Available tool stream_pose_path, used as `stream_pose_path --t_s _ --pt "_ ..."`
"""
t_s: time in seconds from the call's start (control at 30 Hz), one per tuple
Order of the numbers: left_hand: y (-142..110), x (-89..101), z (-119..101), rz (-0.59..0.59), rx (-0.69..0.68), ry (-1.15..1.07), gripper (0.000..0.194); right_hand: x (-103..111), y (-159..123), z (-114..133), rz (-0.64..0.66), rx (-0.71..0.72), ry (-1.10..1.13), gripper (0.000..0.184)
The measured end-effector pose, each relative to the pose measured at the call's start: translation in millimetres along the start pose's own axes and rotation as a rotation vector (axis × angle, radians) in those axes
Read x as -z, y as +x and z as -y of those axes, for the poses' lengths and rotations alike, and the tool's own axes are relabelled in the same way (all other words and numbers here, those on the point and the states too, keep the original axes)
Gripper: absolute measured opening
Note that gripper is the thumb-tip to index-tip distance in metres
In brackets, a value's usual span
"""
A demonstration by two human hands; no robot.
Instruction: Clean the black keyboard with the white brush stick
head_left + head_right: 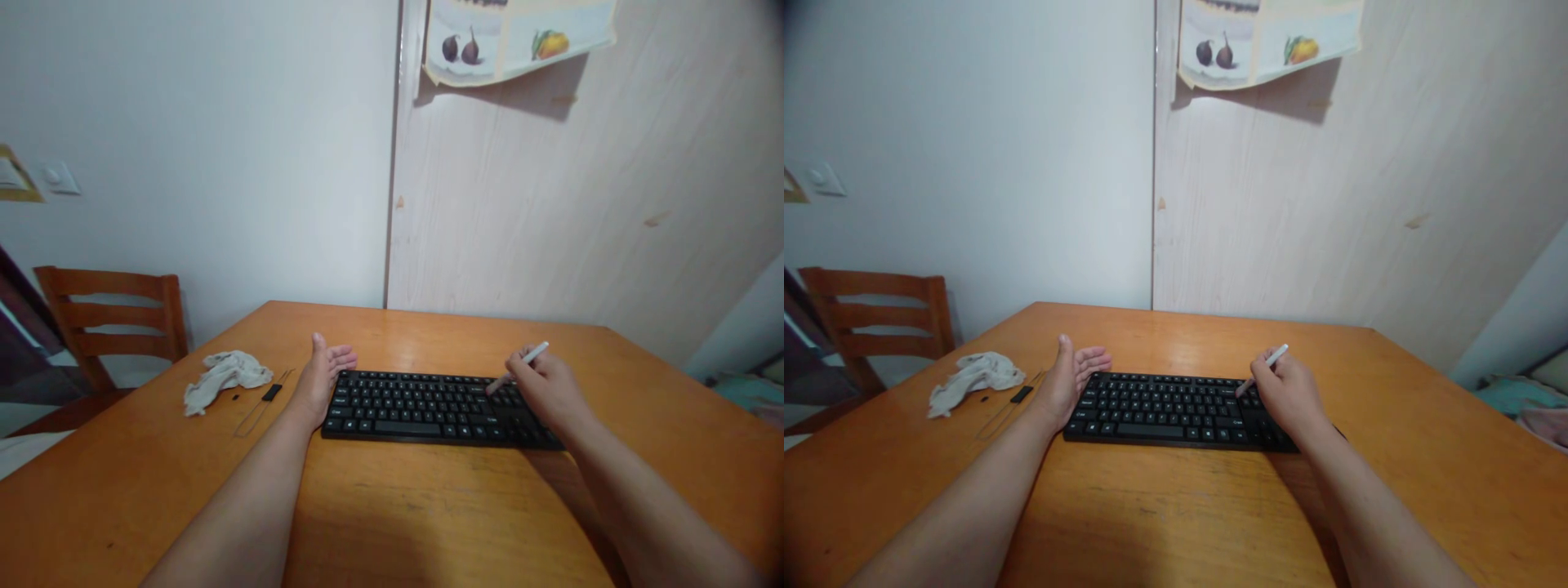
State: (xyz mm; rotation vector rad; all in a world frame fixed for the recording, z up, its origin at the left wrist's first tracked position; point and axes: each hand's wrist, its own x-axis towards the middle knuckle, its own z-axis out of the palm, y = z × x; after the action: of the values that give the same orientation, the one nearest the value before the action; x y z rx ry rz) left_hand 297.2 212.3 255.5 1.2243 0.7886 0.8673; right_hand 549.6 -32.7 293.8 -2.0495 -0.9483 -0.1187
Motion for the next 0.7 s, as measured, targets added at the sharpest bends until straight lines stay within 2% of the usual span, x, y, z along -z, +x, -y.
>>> stream_pose_path --t_s 0.1,0.27,0.53,0.7 --pt "0.5 -0.1 1.5 0.000 -0.010 0.003 0.089 -0.5 -4.7 8.7 0.020 -0.015 0.221 0.023" --pt "3.6 1.4 5.4 0.012 -0.014 -0.013 0.090 -17.1 -12.3 21.6 0.149 -0.085 0.490 0.023" --pt "4.5 0.2 6.2 0.015 -0.012 -0.037 0.089 -39.7 -22.4 65.6 0.354 -0.119 0.575 0.031" --pt "8.7 0.1 10.6 0.016 -0.014 -0.053 0.091 -69.3 -27.9 97.1 0.430 -0.096 0.617 0.032"
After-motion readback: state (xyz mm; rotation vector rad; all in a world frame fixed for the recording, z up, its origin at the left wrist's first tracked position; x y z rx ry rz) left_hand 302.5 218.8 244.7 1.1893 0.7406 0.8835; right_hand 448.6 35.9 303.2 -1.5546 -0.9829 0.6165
